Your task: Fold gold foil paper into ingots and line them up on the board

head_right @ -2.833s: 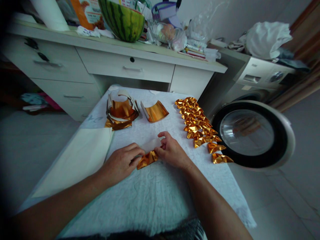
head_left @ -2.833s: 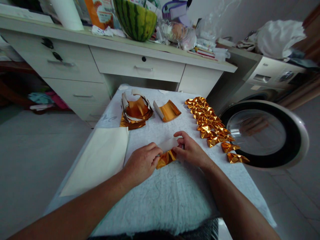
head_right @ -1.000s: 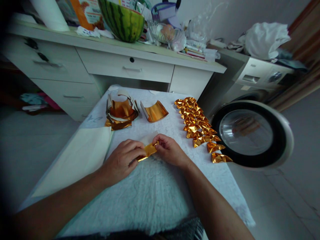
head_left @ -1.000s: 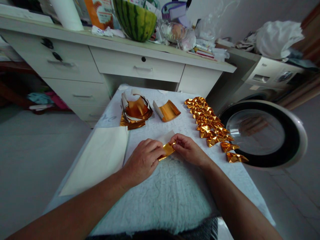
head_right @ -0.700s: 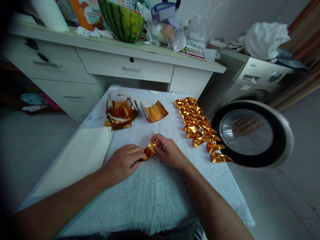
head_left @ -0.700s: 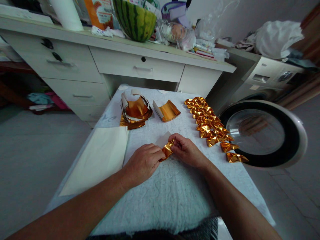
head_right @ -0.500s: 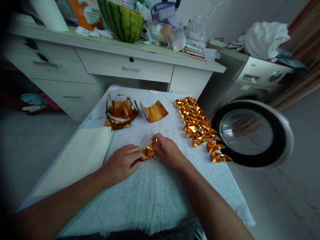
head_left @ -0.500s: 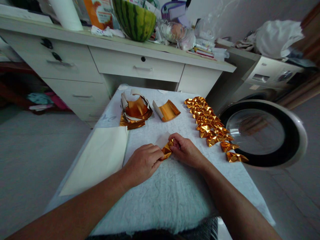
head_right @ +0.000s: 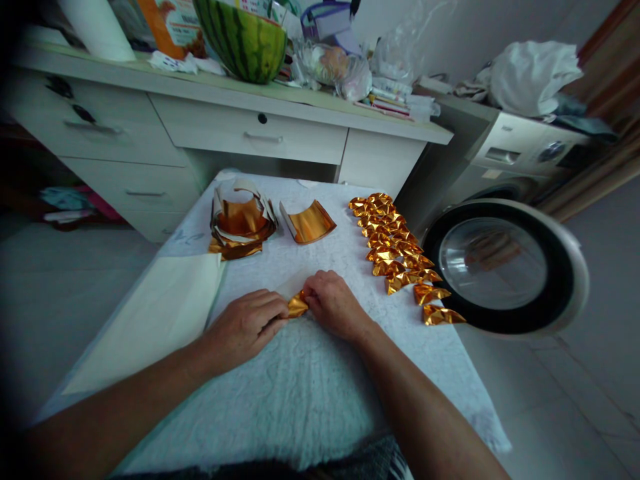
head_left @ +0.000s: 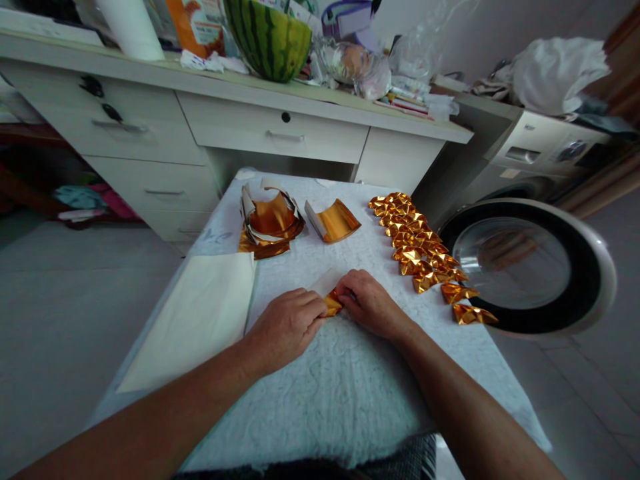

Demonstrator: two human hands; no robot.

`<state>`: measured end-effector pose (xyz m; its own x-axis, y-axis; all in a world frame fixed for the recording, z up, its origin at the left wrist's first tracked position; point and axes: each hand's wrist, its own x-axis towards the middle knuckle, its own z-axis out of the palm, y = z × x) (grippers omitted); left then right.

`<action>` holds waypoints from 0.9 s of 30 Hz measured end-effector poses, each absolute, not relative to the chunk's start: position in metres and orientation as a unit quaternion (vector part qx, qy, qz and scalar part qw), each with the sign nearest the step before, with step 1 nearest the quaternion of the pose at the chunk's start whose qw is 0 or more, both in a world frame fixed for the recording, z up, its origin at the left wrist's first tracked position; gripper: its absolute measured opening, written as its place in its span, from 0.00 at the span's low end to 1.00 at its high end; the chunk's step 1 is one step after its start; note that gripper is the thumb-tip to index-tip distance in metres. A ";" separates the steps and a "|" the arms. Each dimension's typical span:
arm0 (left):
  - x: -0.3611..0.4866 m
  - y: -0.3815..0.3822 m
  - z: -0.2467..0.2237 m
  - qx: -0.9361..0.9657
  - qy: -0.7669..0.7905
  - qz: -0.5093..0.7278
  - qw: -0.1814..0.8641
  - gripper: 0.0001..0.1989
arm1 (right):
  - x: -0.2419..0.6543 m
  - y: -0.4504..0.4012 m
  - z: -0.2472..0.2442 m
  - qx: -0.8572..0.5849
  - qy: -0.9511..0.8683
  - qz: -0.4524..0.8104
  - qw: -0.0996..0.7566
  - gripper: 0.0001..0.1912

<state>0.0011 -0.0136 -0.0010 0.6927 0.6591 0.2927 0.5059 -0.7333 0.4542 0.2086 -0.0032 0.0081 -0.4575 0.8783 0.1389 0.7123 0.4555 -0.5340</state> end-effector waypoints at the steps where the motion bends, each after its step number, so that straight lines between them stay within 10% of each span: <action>1: 0.001 -0.014 -0.001 0.902 0.325 0.224 0.174 0.05 | 0.209 -0.004 0.009 -0.472 -0.831 0.211 0.203 0.09; 27: 0.000 -0.011 -0.001 0.862 0.401 0.218 0.222 0.05 | 0.211 -0.004 0.012 -0.415 -0.867 0.221 0.166 0.04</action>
